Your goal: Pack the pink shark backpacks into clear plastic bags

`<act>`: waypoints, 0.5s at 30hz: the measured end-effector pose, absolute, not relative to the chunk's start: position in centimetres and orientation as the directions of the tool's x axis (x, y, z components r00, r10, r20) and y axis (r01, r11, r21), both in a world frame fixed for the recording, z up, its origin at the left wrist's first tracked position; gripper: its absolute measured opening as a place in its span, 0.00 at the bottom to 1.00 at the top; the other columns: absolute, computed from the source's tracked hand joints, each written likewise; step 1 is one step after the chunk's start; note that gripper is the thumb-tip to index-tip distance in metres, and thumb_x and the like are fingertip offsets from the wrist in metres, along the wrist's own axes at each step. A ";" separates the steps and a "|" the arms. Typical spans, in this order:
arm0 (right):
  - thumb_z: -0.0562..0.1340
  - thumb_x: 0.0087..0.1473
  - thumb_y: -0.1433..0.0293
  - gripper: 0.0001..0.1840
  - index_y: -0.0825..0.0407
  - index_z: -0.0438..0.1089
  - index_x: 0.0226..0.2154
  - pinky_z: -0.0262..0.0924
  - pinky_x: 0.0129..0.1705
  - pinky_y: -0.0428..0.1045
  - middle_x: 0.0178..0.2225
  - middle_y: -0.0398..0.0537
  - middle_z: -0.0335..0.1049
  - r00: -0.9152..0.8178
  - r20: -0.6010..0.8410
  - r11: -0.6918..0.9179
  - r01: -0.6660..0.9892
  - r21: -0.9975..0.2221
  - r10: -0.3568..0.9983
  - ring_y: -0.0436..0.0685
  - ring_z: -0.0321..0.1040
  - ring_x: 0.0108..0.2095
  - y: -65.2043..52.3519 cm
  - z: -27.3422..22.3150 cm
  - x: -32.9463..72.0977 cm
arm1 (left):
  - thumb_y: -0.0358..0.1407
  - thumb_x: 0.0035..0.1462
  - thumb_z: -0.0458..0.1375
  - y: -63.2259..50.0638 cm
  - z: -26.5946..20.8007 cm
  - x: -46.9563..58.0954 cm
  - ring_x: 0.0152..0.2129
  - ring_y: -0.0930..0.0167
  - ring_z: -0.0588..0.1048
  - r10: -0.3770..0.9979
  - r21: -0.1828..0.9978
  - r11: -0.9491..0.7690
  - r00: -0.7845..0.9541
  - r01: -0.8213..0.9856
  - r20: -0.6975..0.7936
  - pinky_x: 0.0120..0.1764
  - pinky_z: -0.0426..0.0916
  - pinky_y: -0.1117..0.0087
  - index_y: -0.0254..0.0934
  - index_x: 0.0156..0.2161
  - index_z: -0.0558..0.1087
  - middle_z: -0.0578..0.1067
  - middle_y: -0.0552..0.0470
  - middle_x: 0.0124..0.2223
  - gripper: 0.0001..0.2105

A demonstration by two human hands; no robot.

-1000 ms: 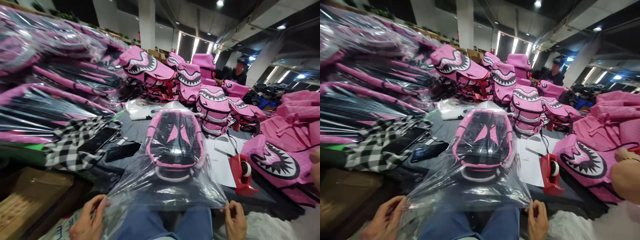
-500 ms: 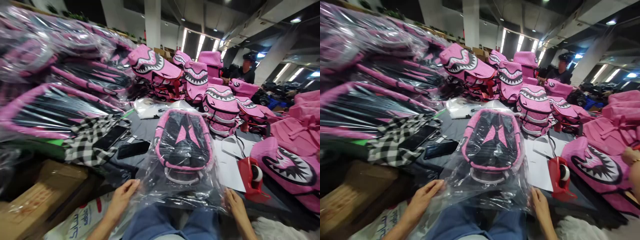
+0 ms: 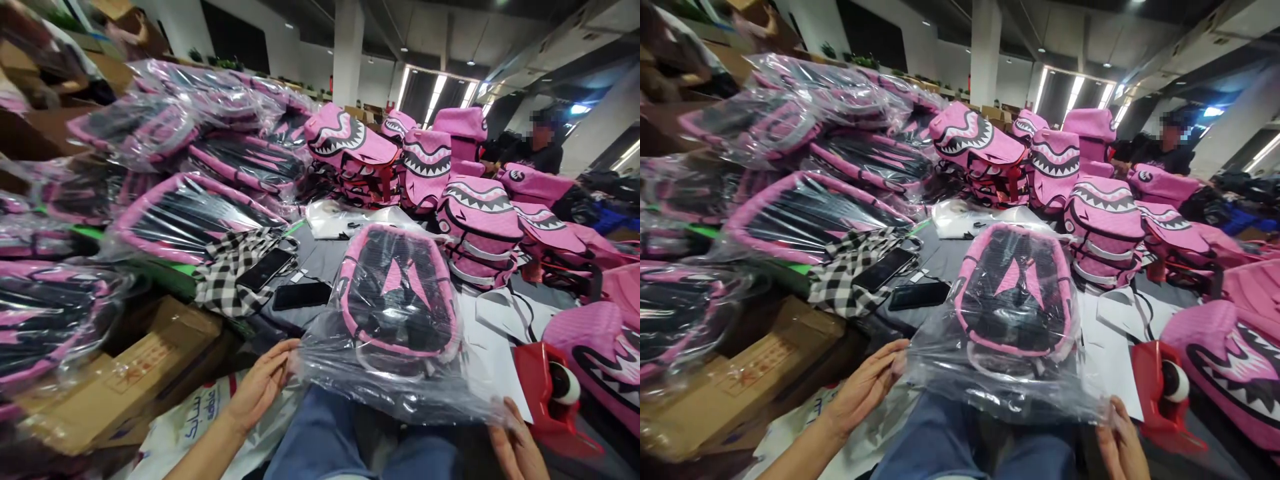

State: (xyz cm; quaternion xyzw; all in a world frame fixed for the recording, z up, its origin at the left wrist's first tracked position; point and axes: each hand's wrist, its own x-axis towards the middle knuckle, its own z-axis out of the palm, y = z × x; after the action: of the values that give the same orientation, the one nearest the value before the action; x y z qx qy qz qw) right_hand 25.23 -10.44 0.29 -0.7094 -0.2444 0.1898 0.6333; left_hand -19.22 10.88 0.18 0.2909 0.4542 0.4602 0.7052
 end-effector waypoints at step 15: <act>0.62 0.44 0.33 0.35 0.49 0.67 0.27 0.55 0.24 0.47 0.19 0.38 0.59 0.852 0.154 -0.126 0.248 -0.961 0.500 0.51 0.56 0.21 -5.4 1.5 23.1 | 0.67 0.51 0.52 14.6 -0.7 -18.6 0.21 0.71 0.63 0.998 0.968 -0.057 0.026 0.244 0.052 0.26 0.62 0.72 0.39 0.20 0.67 0.63 0.57 0.21 0.31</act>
State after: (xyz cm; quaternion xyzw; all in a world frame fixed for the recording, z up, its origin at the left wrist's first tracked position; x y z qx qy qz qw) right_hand 23.14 -5.40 1.46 -0.7431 -0.2515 0.1033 0.6114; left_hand -18.61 14.62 -0.72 0.5762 0.5390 0.4430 0.4257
